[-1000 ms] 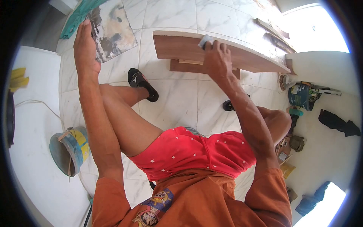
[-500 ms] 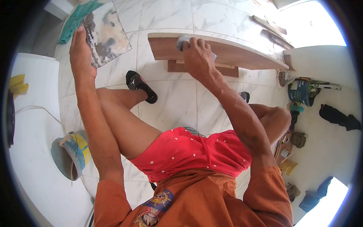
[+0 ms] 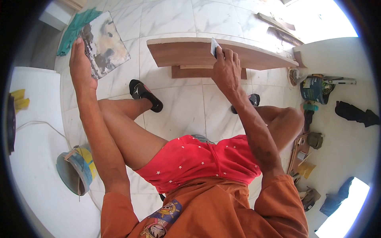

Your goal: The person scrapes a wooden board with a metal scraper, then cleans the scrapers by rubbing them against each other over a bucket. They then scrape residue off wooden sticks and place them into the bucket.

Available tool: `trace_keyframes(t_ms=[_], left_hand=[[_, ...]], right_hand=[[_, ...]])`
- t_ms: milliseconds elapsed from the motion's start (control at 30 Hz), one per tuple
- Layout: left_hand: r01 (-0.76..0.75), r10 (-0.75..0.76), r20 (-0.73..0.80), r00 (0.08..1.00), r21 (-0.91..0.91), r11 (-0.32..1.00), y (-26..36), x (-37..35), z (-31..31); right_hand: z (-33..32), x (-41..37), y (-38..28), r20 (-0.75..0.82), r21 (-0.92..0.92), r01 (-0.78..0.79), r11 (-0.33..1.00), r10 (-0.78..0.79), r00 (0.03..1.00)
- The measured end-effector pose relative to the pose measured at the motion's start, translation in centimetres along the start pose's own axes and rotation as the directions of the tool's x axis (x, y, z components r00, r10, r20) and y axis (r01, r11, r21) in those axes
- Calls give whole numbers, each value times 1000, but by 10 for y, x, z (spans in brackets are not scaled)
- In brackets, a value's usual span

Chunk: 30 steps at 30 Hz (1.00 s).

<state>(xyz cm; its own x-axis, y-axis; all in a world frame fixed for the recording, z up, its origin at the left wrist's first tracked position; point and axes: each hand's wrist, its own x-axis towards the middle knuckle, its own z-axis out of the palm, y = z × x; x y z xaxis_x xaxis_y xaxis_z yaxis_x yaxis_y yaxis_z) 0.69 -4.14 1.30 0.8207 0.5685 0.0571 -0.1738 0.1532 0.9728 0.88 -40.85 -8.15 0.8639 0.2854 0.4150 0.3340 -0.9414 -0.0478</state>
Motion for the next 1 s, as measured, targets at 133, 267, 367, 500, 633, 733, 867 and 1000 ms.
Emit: trace_keyframes(t_ms=[133, 267, 367, 500, 633, 733, 867, 1000], left_hand=[[2, -2, 19, 1000, 39, 999, -1, 0, 1], [-12, 7, 41, 999, 104, 994, -6, 2, 0], [-12, 4, 69, 998, 113, 994, -9, -4, 4], [-3, -7, 63, 998, 158, 987, -13, 2, 1], [16, -29, 65, 997, 183, 983, -5, -6, 8], [13, -28, 71, 997, 199, 980, -5, -5, 8], [12, -27, 67, 997, 221, 975, -4, -7, 9], [40, -52, 70, 996, 167, 985, -9, -2, 5]], right_hand=[[0, -13, -4, -97, 254, -112, 961, 141, 985], [18, -25, -15, -163, 425, -185, 886, 275, 947], [29, -31, -18, -101, 635, -328, 699, 496, 862], [56, -35, -26, 76, 926, -328, 187, 759, 647], [68, -35, -32, 184, 970, -233, -70, 837, 515], [77, -26, -44, 153, 983, -165, -83, 862, 484], [81, -1, -75, 171, 974, -209, -87, 886, 432], [94, 28, -111, 76, 988, -157, -1, 879, 470]])
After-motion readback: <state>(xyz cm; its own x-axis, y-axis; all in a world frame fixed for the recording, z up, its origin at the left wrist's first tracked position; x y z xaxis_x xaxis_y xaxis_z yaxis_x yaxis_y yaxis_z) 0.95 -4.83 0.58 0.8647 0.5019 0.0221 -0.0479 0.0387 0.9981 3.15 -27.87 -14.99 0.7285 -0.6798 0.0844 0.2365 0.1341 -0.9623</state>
